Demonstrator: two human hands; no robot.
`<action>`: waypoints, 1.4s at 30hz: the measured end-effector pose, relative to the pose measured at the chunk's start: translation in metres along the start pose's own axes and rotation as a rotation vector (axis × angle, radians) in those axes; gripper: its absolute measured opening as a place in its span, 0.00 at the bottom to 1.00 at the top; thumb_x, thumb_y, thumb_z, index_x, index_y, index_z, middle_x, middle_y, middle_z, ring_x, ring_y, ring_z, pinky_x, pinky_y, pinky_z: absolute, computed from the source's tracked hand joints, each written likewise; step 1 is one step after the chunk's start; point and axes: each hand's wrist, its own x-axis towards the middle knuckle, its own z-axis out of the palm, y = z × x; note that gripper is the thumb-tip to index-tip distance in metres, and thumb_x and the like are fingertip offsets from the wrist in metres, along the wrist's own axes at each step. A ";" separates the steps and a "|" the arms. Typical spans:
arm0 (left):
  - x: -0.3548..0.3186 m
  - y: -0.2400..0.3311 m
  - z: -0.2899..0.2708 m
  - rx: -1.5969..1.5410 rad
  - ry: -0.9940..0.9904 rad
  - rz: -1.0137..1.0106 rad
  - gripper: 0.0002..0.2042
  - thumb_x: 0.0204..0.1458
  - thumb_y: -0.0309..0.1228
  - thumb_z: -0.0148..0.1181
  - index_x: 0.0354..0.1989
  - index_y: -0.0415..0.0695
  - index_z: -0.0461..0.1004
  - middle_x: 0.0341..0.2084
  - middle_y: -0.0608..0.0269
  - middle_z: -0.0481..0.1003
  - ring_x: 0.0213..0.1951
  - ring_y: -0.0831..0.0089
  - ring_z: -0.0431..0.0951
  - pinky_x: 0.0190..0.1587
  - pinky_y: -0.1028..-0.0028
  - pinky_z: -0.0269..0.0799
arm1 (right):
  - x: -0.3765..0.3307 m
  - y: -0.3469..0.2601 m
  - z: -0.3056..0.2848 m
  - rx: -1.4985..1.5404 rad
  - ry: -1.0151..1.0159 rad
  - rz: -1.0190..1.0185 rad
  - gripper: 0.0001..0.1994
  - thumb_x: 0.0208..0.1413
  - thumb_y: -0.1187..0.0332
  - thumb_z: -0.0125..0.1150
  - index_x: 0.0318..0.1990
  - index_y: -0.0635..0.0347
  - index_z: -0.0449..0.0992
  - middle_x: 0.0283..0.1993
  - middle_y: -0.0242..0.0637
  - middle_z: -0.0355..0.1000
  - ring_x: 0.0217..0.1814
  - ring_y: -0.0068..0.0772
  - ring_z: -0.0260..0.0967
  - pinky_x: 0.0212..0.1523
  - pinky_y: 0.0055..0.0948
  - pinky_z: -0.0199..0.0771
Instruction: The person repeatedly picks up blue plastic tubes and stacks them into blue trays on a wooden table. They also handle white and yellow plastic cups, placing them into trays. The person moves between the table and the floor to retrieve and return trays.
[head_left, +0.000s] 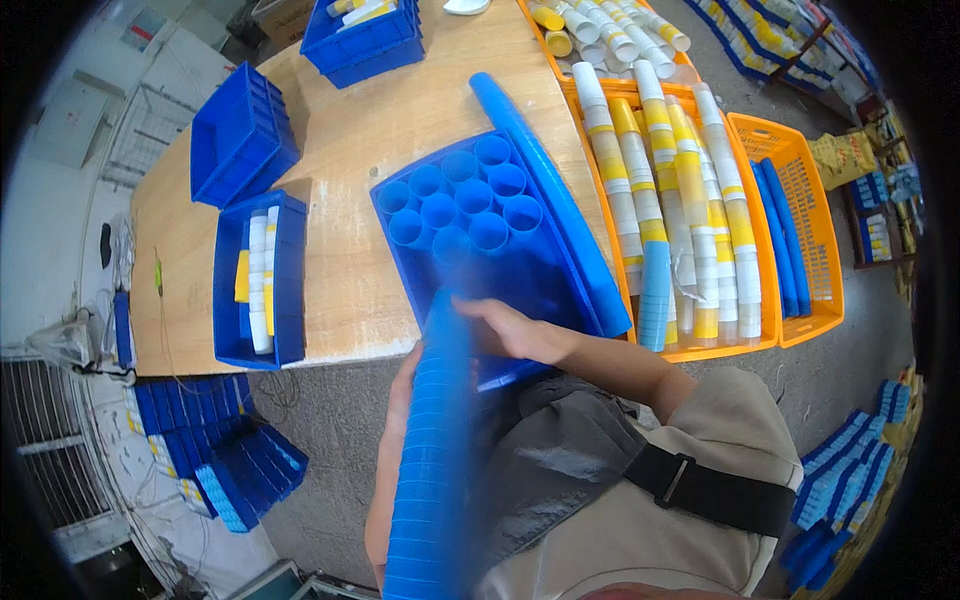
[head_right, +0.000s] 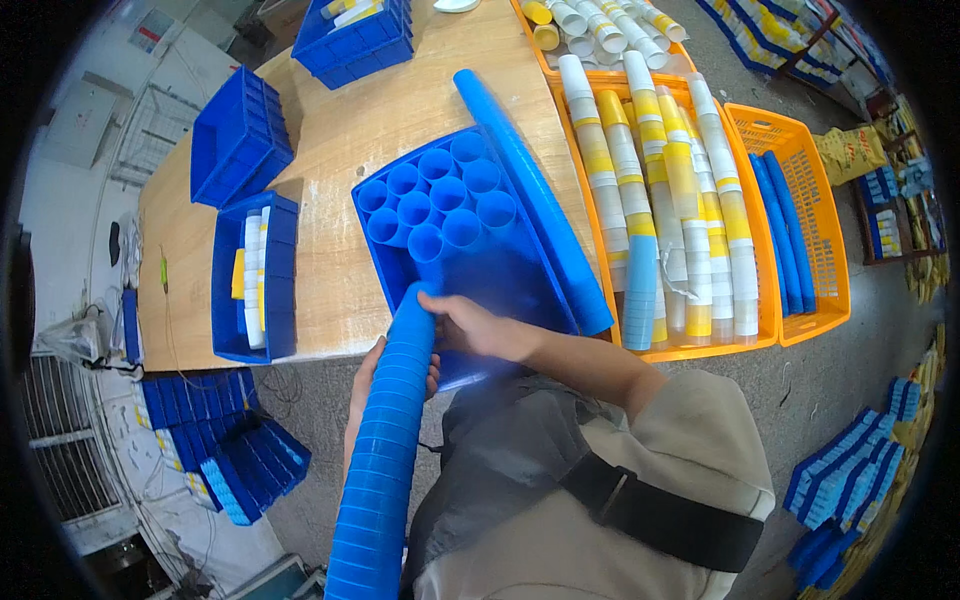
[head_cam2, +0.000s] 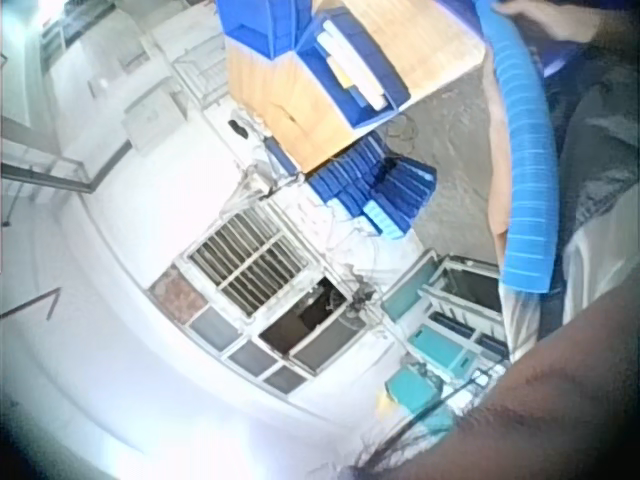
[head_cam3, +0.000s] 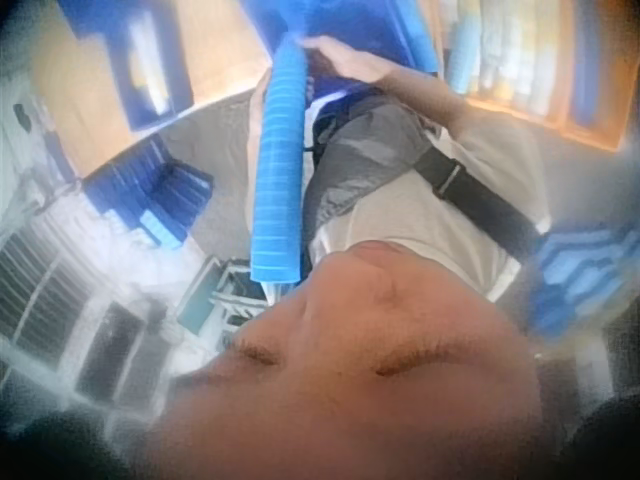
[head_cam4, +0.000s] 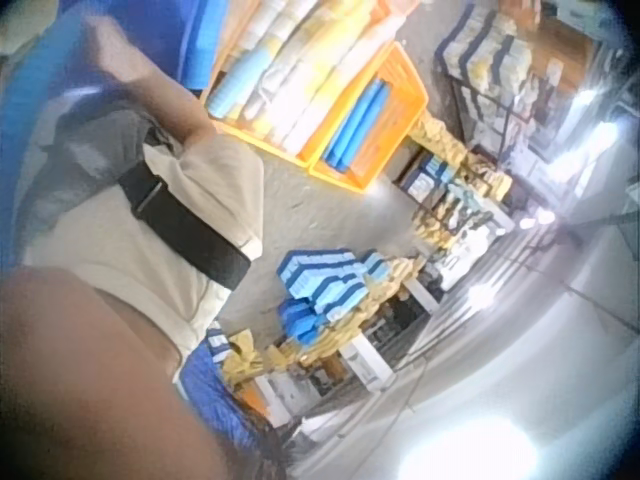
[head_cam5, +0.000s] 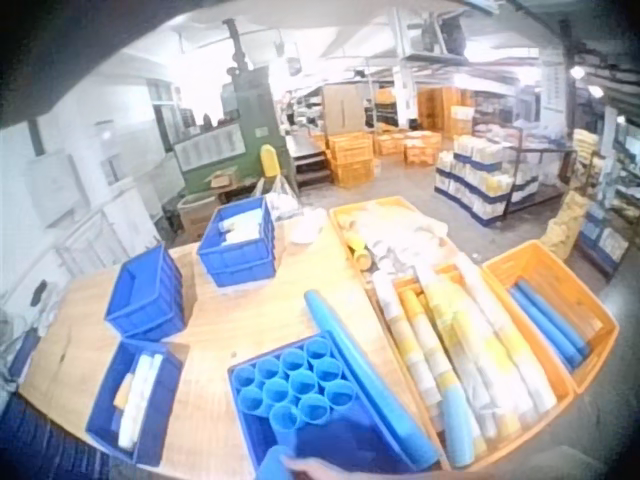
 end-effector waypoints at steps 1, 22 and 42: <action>-0.004 -0.006 0.001 0.012 -0.027 0.016 0.26 0.66 0.48 0.51 0.58 0.36 0.71 0.42 0.47 0.79 0.41 0.61 0.82 0.42 0.66 0.82 | 0.001 0.002 -0.003 0.056 0.092 0.077 0.36 0.66 0.40 0.50 0.68 0.63 0.59 0.65 0.50 0.66 0.69 0.51 0.61 0.70 0.56 0.57; -0.029 -0.049 0.010 0.107 -0.046 0.105 0.32 0.65 0.52 0.49 0.61 0.31 0.66 0.43 0.41 0.78 0.40 0.57 0.83 0.40 0.63 0.84 | -0.053 0.005 -0.023 0.224 0.217 -0.029 0.33 0.67 0.38 0.47 0.65 0.56 0.65 0.61 0.43 0.70 0.66 0.44 0.65 0.69 0.55 0.57; -0.060 -0.049 -0.033 0.122 0.057 -0.004 0.34 0.66 0.54 0.45 0.62 0.31 0.65 0.44 0.41 0.77 0.40 0.57 0.82 0.41 0.61 0.82 | -0.050 0.045 0.005 0.421 -0.081 0.208 0.20 0.70 0.49 0.52 0.51 0.58 0.75 0.50 0.39 0.76 0.54 0.36 0.72 0.56 0.41 0.73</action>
